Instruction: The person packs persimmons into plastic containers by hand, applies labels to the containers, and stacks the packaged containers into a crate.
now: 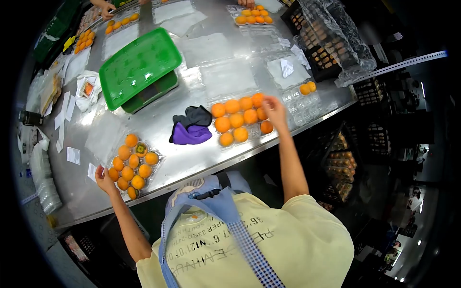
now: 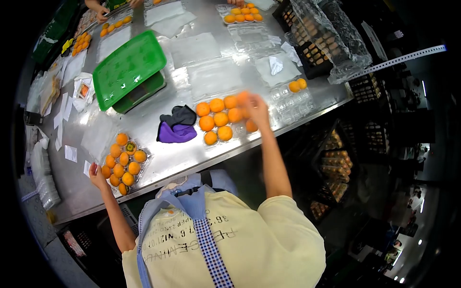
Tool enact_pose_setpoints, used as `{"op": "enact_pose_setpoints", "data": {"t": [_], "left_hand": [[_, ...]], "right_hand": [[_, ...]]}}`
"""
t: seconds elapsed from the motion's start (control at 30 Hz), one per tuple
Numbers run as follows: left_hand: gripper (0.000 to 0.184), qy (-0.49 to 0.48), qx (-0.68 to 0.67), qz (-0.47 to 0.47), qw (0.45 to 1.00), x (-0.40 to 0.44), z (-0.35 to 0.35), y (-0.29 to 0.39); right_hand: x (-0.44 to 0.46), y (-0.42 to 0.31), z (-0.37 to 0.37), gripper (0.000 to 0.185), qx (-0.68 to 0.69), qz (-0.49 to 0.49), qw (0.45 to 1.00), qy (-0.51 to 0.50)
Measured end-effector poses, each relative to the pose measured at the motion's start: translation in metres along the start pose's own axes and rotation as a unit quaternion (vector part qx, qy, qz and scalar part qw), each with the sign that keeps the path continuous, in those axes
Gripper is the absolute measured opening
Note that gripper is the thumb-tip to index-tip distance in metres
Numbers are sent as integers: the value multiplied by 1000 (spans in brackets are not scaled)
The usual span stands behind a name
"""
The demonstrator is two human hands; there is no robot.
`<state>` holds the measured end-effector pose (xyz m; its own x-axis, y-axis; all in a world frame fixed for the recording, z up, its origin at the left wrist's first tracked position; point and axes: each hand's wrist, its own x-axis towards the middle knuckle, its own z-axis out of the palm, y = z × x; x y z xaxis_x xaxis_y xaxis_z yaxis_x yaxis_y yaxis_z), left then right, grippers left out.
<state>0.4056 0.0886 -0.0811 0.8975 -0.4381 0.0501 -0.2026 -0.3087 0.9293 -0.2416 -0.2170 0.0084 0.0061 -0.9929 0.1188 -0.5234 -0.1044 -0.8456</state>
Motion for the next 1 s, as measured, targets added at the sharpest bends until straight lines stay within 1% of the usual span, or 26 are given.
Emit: {"op": "enact_pose_setpoints", "data": {"t": [0.07,0.13,0.17,0.2,0.27,0.3,0.4,0.43,0.53,0.57,0.63,0.67,0.7,0.8,0.83,0.9,1.0], "left_hand": [[33,56,54,29,997,-13,18,19],[31,112,109,57,986,-31,33,53],[30,150,135,78,976,-48,44,86],[29,163,143,91,972,-59,52,108],[29,191,159,116,962,-76,65,138],[27,185,163,128,961,-81,68,145],[23,159,84,106,978,-88,74,134],[21,149,76,94,981,-92,75,130],[17,127,59,72,988,-107,75,125],[15,123,60,73,988,-112,75,124],[13,116,59,76,989,-119,74,124],[13,112,55,79,989,-123,73,122],[12,109,50,80,990,-126,74,122],[11,90,24,70,993,-135,79,119],[11,87,18,70,994,-138,84,119],[11,64,7,76,995,-136,91,107],[9,37,1,73,997,-138,112,118]], "right_hand": [[46,64,-66,26,-19,30,999,25],[81,103,-120,29,-78,15,992,97],[98,116,-142,32,-95,31,988,114],[114,127,-160,35,-111,45,984,131],[141,145,-188,45,-191,43,970,147],[154,148,-193,50,-229,40,960,155],[185,161,-199,61,-299,134,939,107],[194,166,-199,70,-300,160,937,75],[214,175,-204,70,-260,212,941,-36],[220,191,-206,69,-225,194,954,-37],[223,213,-206,66,-227,168,954,-97],[223,224,-206,65,-228,156,953,-126],[227,223,-209,63,-244,176,936,-179],[221,262,-202,56,-135,146,974,-113],[216,253,-202,55,-68,175,975,-119],[197,196,-199,52,66,231,962,-126],[185,181,-199,38,137,241,955,-101]]}}
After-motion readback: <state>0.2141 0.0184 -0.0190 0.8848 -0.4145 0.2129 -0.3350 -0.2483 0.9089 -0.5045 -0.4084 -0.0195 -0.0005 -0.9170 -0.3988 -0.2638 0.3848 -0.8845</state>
